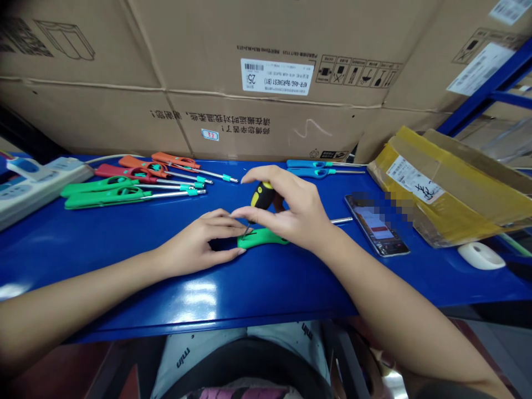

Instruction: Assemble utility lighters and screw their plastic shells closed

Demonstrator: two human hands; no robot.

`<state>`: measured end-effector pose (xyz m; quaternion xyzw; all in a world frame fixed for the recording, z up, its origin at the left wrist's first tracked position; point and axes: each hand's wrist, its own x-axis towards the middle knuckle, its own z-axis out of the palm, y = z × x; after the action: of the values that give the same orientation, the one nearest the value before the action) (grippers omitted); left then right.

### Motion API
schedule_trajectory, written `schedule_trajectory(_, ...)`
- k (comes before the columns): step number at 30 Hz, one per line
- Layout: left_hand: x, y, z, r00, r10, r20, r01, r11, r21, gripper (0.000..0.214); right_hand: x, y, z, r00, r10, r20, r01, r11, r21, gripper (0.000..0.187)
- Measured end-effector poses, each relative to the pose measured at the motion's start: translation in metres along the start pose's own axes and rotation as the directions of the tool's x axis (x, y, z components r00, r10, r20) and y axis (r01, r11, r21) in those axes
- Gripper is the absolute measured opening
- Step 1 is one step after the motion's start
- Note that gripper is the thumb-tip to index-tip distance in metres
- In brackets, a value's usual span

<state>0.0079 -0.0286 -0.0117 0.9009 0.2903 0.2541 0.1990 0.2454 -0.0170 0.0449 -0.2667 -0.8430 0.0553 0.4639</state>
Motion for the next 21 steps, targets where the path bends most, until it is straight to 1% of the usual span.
schedule_trajectory(1,-0.0001,-0.0001,0.0,1.0,0.002,0.0,-0.002,1.0,-0.002,0.03,-0.0001,-0.0005,0.0002,1.0,-0.005,0.009,0.005,1.0,-0.008,0.041)
schedule_trajectory(4,-0.0003,-0.0003,0.0,1.0,0.01,-0.003,-0.01,1.0,-0.01,0.03,-0.0006,-0.0023,0.0002,0.99,0.035,0.134,-0.045,0.996,0.078,0.05)
schedule_trajectory(5,-0.0003,-0.0003,0.0001,1.0,0.011,-0.003,-0.011,1.0,-0.01,0.03,-0.0007,-0.0024,0.0002,0.988,0.043,0.147,-0.058,0.994,0.097,0.051)
schedule_trajectory(6,-0.0004,-0.0003,0.0001,1.0,0.011,-0.004,-0.011,1.0,-0.009,0.03,-0.0008,-0.0022,0.0003,0.991,0.039,0.128,-0.051,0.994,0.094,0.05)
schedule_trajectory(9,-0.0004,0.0001,0.0001,1.0,0.008,-0.002,-0.008,1.0,-0.01,0.028,-0.0007,0.0005,0.001,1.0,-0.007,0.002,0.007,1.0,0.007,0.043)
schedule_trajectory(10,-0.0004,0.0003,0.0,1.0,0.007,0.0,-0.007,1.0,-0.012,0.028,-0.0006,0.0013,0.0012,1.0,-0.011,-0.008,0.011,1.0,-0.003,0.043)
schedule_trajectory(11,-0.0004,0.0004,-0.0001,1.0,0.006,0.001,-0.006,1.0,-0.014,0.029,-0.0007,0.0018,0.0014,1.0,0.001,0.01,-0.001,1.0,0.014,0.045)
schedule_trajectory(14,-0.0004,0.0007,-0.0003,1.0,0.006,0.004,-0.006,1.0,-0.019,0.03,-0.0014,0.001,0.0023,0.99,0.063,0.128,-0.081,0.987,0.14,0.05)
schedule_trajectory(15,-0.0004,0.0007,-0.0003,1.0,0.005,0.005,-0.005,1.0,-0.019,0.031,-0.0017,0.0004,0.003,0.987,0.072,0.141,-0.094,0.982,0.163,0.05)
schedule_trajectory(16,-0.0003,0.0007,-0.0002,1.0,0.004,0.006,-0.004,1.0,-0.018,0.031,-0.0021,0.0,0.004,0.99,0.068,0.126,-0.088,0.983,0.16,0.049)
schedule_trajectory(19,-0.0002,0.0004,0.0003,1.0,0.011,0.0,-0.011,1.0,-0.015,0.029,-0.0035,0.0001,0.0075,1.0,-0.014,-0.015,0.015,0.999,0.034,0.039)
schedule_trajectory(21,-0.0001,0.0002,0.0006,1.0,0.015,-0.003,-0.015,1.0,-0.017,0.029,-0.0047,0.0012,0.0093,0.996,-0.057,-0.069,0.056,0.998,-0.014,0.038)
